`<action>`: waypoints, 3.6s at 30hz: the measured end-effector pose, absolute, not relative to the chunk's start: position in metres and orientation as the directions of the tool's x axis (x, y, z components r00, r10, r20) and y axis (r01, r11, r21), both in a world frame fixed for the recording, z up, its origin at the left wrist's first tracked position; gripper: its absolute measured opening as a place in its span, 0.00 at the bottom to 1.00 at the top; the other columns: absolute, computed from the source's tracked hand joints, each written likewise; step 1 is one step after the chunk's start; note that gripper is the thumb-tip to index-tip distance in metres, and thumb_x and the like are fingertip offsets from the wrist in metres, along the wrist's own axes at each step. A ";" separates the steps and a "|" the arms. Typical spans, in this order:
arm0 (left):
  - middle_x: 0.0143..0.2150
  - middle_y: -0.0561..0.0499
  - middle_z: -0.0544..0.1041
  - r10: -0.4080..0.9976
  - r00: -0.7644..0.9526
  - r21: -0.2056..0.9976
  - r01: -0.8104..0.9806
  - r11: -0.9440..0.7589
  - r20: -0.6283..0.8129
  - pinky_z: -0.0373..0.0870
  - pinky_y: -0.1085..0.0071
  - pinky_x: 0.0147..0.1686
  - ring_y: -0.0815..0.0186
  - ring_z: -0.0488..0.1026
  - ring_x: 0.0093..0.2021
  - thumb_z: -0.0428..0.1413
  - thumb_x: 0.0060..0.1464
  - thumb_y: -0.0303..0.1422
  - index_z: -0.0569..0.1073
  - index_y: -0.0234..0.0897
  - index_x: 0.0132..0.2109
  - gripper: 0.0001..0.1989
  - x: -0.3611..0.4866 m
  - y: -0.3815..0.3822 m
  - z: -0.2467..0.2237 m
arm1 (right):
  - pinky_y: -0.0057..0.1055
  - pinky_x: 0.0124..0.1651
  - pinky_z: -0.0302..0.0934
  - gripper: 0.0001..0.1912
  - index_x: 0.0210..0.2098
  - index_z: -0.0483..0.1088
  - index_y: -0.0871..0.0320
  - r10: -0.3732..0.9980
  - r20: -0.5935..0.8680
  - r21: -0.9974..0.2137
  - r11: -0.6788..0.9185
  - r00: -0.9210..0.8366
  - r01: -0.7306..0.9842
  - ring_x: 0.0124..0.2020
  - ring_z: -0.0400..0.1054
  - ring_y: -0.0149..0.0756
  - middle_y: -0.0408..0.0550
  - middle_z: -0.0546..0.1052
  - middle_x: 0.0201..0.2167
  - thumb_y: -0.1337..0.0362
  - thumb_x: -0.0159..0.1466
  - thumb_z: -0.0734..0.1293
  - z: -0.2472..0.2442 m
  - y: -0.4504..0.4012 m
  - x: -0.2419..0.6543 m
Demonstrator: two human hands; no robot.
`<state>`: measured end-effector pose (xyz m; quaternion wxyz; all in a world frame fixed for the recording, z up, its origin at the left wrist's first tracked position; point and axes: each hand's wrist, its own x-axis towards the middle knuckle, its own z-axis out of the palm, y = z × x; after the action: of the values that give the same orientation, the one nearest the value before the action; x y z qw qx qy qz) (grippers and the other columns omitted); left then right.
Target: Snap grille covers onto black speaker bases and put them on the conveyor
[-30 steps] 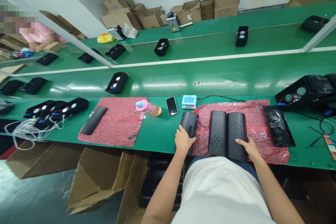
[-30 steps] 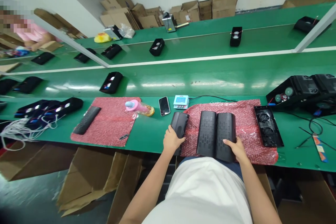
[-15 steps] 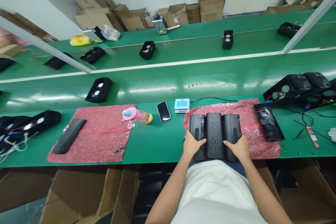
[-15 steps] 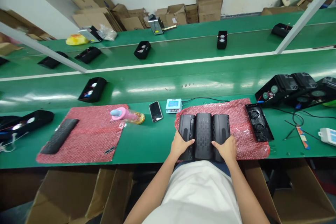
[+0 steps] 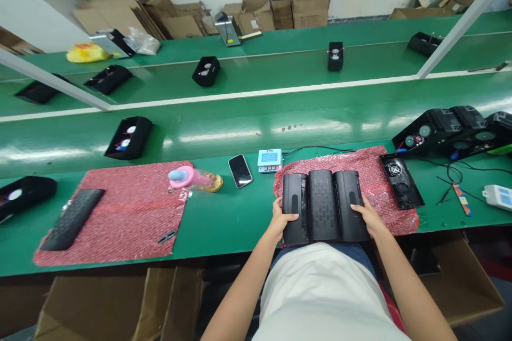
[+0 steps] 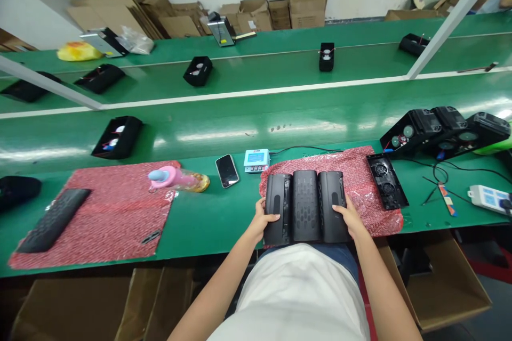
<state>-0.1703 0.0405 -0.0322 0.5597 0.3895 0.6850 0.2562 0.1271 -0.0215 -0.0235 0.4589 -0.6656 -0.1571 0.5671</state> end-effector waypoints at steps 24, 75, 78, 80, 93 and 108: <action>0.54 0.49 0.72 0.710 0.124 0.704 -0.099 0.704 -0.693 0.71 0.65 0.45 0.59 0.73 0.48 0.58 0.37 0.24 0.48 0.47 0.66 0.49 -0.168 0.048 -0.011 | 0.36 0.40 0.68 0.30 0.46 0.65 0.52 0.696 -0.599 -0.801 -0.539 0.397 -0.263 0.38 0.72 0.41 0.43 0.77 0.39 0.60 0.43 0.72 -0.025 -0.019 0.122; 0.51 0.37 0.72 0.708 0.073 0.710 0.002 0.704 -0.702 0.73 0.59 0.39 0.56 0.75 0.42 0.66 0.39 0.42 0.58 0.37 0.54 0.38 -0.169 0.070 -0.028 | 0.30 0.29 0.66 0.21 0.32 0.65 0.56 0.641 -0.584 -0.794 -0.579 0.498 -0.186 0.27 0.71 0.38 0.43 0.76 0.25 0.55 0.42 0.72 -0.028 0.000 0.122; 0.49 0.40 0.73 0.700 0.140 0.706 -0.012 0.708 -0.700 0.73 0.58 0.41 0.55 0.74 0.43 0.69 0.31 0.34 0.58 0.38 0.55 0.44 -0.175 0.066 -0.024 | 0.30 0.30 0.66 0.20 0.33 0.66 0.56 0.640 -0.579 -0.795 -0.580 0.504 -0.177 0.28 0.71 0.37 0.43 0.76 0.25 0.56 0.43 0.72 -0.029 0.000 0.123; 0.48 0.41 0.74 0.702 0.151 0.708 -0.023 0.706 -0.696 0.73 0.58 0.41 0.55 0.74 0.43 0.70 0.27 0.30 0.59 0.38 0.55 0.45 -0.177 0.063 -0.025 | 0.30 0.30 0.66 0.20 0.33 0.66 0.56 0.641 -0.581 -0.795 -0.579 0.502 -0.180 0.28 0.71 0.38 0.43 0.76 0.25 0.56 0.43 0.72 -0.030 0.000 0.123; 0.50 0.40 0.73 0.732 0.042 0.730 -0.044 0.682 -0.680 0.72 0.60 0.40 0.55 0.74 0.43 0.68 0.30 0.27 0.61 0.37 0.55 0.42 -0.172 0.060 -0.034 | 0.30 0.30 0.67 0.20 0.35 0.65 0.55 0.636 -0.612 -0.780 -0.582 0.470 -0.229 0.28 0.72 0.37 0.41 0.76 0.27 0.56 0.45 0.72 -0.024 -0.002 0.122; 0.49 0.45 0.74 0.747 0.141 0.747 -0.070 0.662 -0.649 0.71 0.65 0.43 0.58 0.73 0.45 0.64 0.31 0.21 0.59 0.41 0.60 0.46 -0.176 0.054 -0.022 | 0.42 0.59 0.57 0.33 0.50 0.67 0.51 0.809 -0.518 -0.854 -0.475 0.277 -0.212 0.55 0.64 0.44 0.45 0.72 0.52 0.62 0.43 0.73 -0.026 -0.027 0.129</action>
<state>-0.1762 0.0537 -0.0219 0.6980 0.2889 0.5862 0.2928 0.1288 -0.0270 -0.0256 0.4588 -0.6543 -0.2283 0.5561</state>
